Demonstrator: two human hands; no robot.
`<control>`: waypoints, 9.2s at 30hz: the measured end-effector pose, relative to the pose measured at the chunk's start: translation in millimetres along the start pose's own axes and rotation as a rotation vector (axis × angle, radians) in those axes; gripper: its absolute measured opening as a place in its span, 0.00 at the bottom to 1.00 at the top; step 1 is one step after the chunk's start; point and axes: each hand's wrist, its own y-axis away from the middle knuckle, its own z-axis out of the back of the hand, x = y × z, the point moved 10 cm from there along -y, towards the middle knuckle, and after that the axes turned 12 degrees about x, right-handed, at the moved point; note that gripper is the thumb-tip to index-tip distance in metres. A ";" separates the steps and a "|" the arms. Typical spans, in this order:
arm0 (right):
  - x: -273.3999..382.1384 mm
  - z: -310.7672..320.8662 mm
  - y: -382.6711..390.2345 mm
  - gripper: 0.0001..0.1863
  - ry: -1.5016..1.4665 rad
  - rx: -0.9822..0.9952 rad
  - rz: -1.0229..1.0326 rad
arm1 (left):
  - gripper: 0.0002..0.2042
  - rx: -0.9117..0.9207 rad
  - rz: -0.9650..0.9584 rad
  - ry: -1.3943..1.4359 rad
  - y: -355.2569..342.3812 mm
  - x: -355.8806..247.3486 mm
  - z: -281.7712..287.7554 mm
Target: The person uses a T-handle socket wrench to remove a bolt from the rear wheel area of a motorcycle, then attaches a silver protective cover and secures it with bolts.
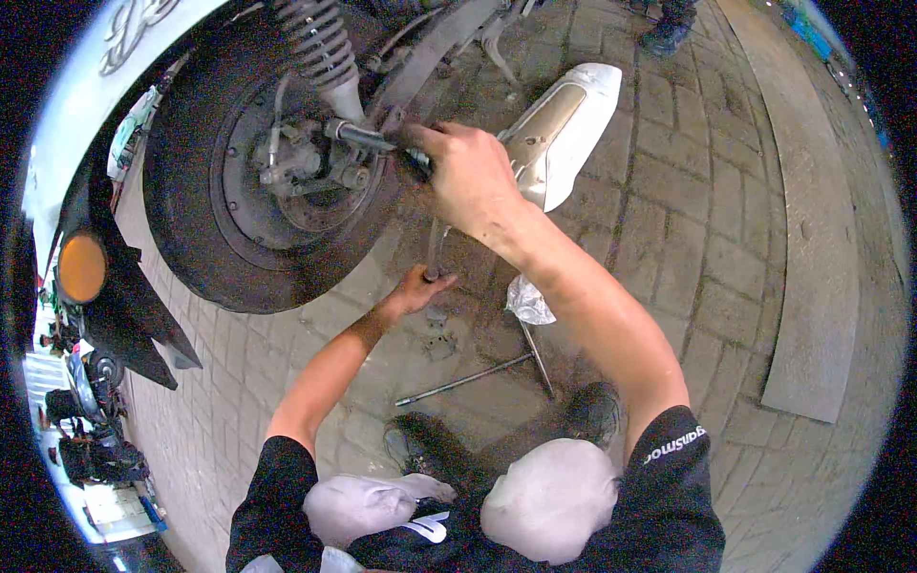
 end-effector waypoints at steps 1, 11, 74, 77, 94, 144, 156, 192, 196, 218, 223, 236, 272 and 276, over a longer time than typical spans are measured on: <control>-2.6 2.1 0.3 0.12 0.046 0.024 0.004 | 0.26 0.017 -0.004 0.009 -2.1 -18.5 -7.9; -2.7 -7.4 -1.4 0.13 0.161 0.090 0.066 | 0.22 0.064 -0.029 -0.068 -26.3 -65.8 -17.7; -30.4 -18.5 -13.0 0.18 -0.246 0.190 -0.469 | 0.30 -0.044 0.207 0.265 192.5 -43.2 -7.1; -21.4 -17.5 -12.8 0.17 -0.227 0.178 -0.485 | 0.29 -0.031 0.156 0.327 209.1 -46.6 -9.3; 40.5 -42.3 41.4 0.11 -0.087 0.144 -0.126 | 0.28 0.110 0.106 0.185 109.6 13.5 -63.8; 19.1 -50.7 33.6 0.14 -0.352 0.282 -0.563 | 0.31 0.197 0.194 0.108 277.9 -2.9 -15.4; -198.1 141.9 252.9 0.13 -0.295 -0.229 -1.123 | 0.29 0.536 -0.119 -0.480 71.2 -142.8 -60.9; -260.2 -69.9 256.9 0.20 -1.633 -0.660 -1.269 | 0.31 -0.264 -0.516 -0.859 -12.6 -304.1 -86.5; -231.3 -82.9 275.5 0.11 -1.647 -0.587 -1.300 | 0.30 -0.337 -0.645 -0.952 30.2 -303.8 -88.5; -203.5 -125.2 265.2 0.14 -1.843 -0.220 -1.066 | 0.33 -0.546 -0.134 -0.213 96.2 -204.7 -24.7; -178.9 -100.1 237.6 0.15 -1.869 -0.128 -0.915 | 0.35 -0.674 -0.335 0.094 115.4 -180.1 -10.3; -196.7 -103.3 153.3 0.22 -1.598 -0.082 -1.004 | 0.33 -0.837 -0.371 -0.030 184.8 -201.3 6.0; -162.7 -80.2 2.2 0.20 -0.827 -0.201 -0.614 | 0.47 -1.240 -0.541 0.104 213.8 -202.4 105.2; -171.2 -83.2 -13.5 0.21 -0.764 -0.181 -0.637 | 0.47 -1.124 -0.557 0.185 182.7 -183.0 99.7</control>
